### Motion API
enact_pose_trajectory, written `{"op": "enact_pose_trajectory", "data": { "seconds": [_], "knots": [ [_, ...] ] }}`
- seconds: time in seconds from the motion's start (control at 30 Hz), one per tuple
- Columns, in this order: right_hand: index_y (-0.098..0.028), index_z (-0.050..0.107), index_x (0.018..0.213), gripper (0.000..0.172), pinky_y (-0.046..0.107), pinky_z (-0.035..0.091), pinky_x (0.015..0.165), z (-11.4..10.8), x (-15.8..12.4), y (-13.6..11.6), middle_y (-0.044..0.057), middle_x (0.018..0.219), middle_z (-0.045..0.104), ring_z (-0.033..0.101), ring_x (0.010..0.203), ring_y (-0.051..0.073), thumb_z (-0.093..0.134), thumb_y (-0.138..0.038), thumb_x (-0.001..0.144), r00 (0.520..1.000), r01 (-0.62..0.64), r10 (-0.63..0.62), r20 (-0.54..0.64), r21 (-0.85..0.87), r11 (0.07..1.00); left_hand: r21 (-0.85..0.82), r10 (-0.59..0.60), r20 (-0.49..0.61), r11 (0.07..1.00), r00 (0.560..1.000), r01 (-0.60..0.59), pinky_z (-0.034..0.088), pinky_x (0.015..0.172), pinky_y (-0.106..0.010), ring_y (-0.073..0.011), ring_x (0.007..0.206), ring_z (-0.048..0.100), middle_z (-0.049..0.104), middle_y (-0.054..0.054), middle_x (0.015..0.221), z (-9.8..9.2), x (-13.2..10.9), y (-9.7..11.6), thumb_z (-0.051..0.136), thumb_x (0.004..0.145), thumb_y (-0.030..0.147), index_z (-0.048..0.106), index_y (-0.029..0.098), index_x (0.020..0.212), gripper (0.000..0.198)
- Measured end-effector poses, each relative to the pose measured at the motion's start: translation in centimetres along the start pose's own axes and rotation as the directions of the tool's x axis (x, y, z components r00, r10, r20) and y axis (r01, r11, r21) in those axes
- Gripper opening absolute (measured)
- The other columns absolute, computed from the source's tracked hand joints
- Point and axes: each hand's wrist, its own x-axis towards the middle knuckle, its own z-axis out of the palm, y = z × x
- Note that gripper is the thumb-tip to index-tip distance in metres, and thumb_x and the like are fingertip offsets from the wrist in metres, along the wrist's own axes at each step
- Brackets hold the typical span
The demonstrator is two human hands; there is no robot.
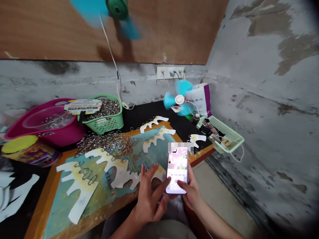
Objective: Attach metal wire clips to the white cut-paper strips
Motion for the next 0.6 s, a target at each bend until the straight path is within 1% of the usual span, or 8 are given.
{"op": "enact_pose_trajectory", "data": {
  "seconds": [0.07,0.2,0.27,0.37,0.47,0.6],
  "knots": [
    [-0.032,0.032,0.150,0.098,0.031,0.055,0.045,-0.02,-0.07,-0.09,0.010,0.126,0.067,0.072,0.086,0.033,0.079,-0.022,0.065,0.999,-0.022,0.023,-0.023,0.038,0.999,0.006,-0.014,-0.012,1.000,1.000,0.014,0.013,0.111,-0.075,-0.0426,0.140,0.032,0.022,-0.018,0.156,-0.02,0.03,0.03,0.049,0.084,0.015,0.060,0.017,0.129,0.046],
    [-0.033,0.031,0.151,0.095,0.037,0.060,0.053,0.01,-0.01,-0.10,0.008,0.128,0.066,0.071,0.094,0.034,0.073,-0.023,0.067,0.995,-0.048,0.056,-0.079,0.100,0.994,0.022,-0.032,0.009,0.999,0.999,0.032,0.014,0.111,-0.075,-0.0430,0.141,0.030,0.022,-0.018,0.156,-0.04,0.01,0.06,0.050,0.085,0.017,0.058,0.017,0.132,0.048],
    [-0.033,0.029,0.152,0.093,0.040,0.061,0.055,0.13,0.09,-0.09,0.008,0.127,0.067,0.071,0.093,0.034,0.072,-0.027,0.070,0.995,-0.040,0.050,-0.092,0.111,0.993,0.028,-0.033,0.021,0.999,0.999,0.032,0.014,0.112,-0.074,-0.0422,0.142,0.029,0.021,-0.018,0.157,-0.04,-0.08,0.02,0.050,0.085,0.019,0.056,0.018,0.135,0.050],
    [-0.033,0.024,0.154,0.094,0.041,0.061,0.053,0.32,0.22,-0.06,0.008,0.125,0.068,0.072,0.086,0.033,0.072,-0.031,0.073,0.993,-0.047,0.058,-0.104,0.101,0.994,0.015,-0.020,0.014,1.000,1.000,0.020,0.011,0.113,-0.073,-0.0406,0.143,0.028,0.020,-0.017,0.158,-0.06,-0.26,-0.14,0.048,0.087,0.020,0.053,0.019,0.138,0.052],
    [-0.034,0.019,0.155,0.097,0.040,0.061,0.050,0.37,0.29,-0.01,0.008,0.123,0.070,0.072,0.081,0.031,0.073,-0.034,0.075,0.990,-0.052,0.064,-0.125,0.092,0.994,-0.001,-0.037,0.005,0.999,0.999,0.037,0.011,0.114,-0.072,-0.0407,0.143,0.027,0.019,-0.016,0.158,-0.10,-0.38,-0.34,0.046,0.088,0.020,0.052,0.020,0.139,0.052],
    [-0.037,0.014,0.156,0.095,0.037,0.061,0.049,0.34,0.31,0.01,0.007,0.126,0.068,0.072,0.084,0.030,0.071,-0.037,0.079,0.989,-0.075,0.085,-0.124,0.087,0.993,0.001,-0.038,0.001,0.999,0.999,0.038,0.010,0.114,-0.072,-0.0408,0.142,0.030,0.020,-0.014,0.158,-0.16,-0.42,-0.45,0.046,0.087,0.020,0.051,0.021,0.140,0.053]
  ]
}}
